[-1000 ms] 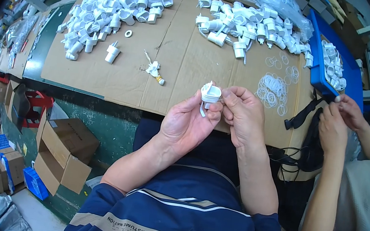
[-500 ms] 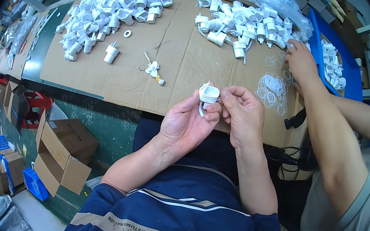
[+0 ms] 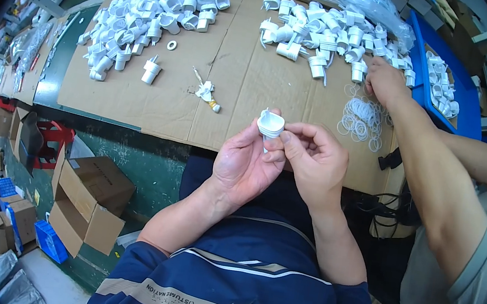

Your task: Assembling small white plastic components by inserting thin wires or rings through them.

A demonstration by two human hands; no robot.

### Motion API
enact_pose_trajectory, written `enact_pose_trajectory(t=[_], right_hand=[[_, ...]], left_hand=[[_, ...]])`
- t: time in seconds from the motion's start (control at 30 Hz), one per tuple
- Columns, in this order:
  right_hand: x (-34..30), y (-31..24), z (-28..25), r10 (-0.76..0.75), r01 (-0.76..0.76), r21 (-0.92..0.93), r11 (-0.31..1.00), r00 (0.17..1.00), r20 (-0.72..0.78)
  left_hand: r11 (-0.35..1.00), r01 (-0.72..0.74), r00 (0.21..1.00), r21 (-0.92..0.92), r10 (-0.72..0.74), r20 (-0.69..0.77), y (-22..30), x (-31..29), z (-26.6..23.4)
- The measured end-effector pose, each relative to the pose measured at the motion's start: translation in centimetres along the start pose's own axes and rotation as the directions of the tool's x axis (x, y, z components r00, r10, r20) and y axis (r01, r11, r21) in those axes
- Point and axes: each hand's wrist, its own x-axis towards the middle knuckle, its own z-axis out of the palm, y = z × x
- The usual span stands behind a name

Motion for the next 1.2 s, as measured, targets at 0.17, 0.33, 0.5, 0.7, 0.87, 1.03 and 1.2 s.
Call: enact_pose_trajectory(t=[0.17, 0.33, 0.5, 0.7, 0.87, 1.03, 1.2], right_hand=[[-0.5, -0.1, -0.5, -0.269, 0.270, -0.382, 0.884, 0.962, 0.057], [-0.3, 0.1, -0.4, -0.618, 0.628, -0.522, 0.577, 0.754, 0.224], [-0.1, 0.9, -0.8, -0.705, 0.714, -0.541, 0.444, 0.651, 0.280], [-0.3, 1.6, -1.0, -0.712, 0.715, -0.538, 0.447, 0.648, 0.270], [-0.5, 1.6, -0.8, -0.702, 0.711, -0.506, 0.488, 0.664, 0.256], [-0.9, 0.9, -0.8, -0.657, 0.667, -0.481, 0.569, 0.720, 0.222], [-1.1, 0.4, -0.8, -0.522, 0.496, -0.456, 0.739, 0.849, 0.078]], left_hand=[[0.998, 0.051, 0.998, -0.043, -0.050, 0.043, 0.0, 0.1, -0.7], [0.994, 0.090, 0.995, -0.055, -0.086, 0.058, 0.3, -0.4, -0.7], [0.989, 0.122, 0.992, -0.083, -0.119, 0.032, -0.1, -0.7, 0.1], [0.983, 0.142, 0.990, -0.117, -0.140, 0.024, -0.1, -0.7, 0.6], [0.969, 0.195, 0.979, -0.150, -0.184, 0.085, 0.1, -0.7, 0.0], [0.986, 0.167, 0.978, -0.011, -0.165, 0.128, -0.1, -0.5, -0.2], [0.888, -0.101, 0.995, 0.449, 0.092, 0.043, -1.5, -0.1, 0.4]])
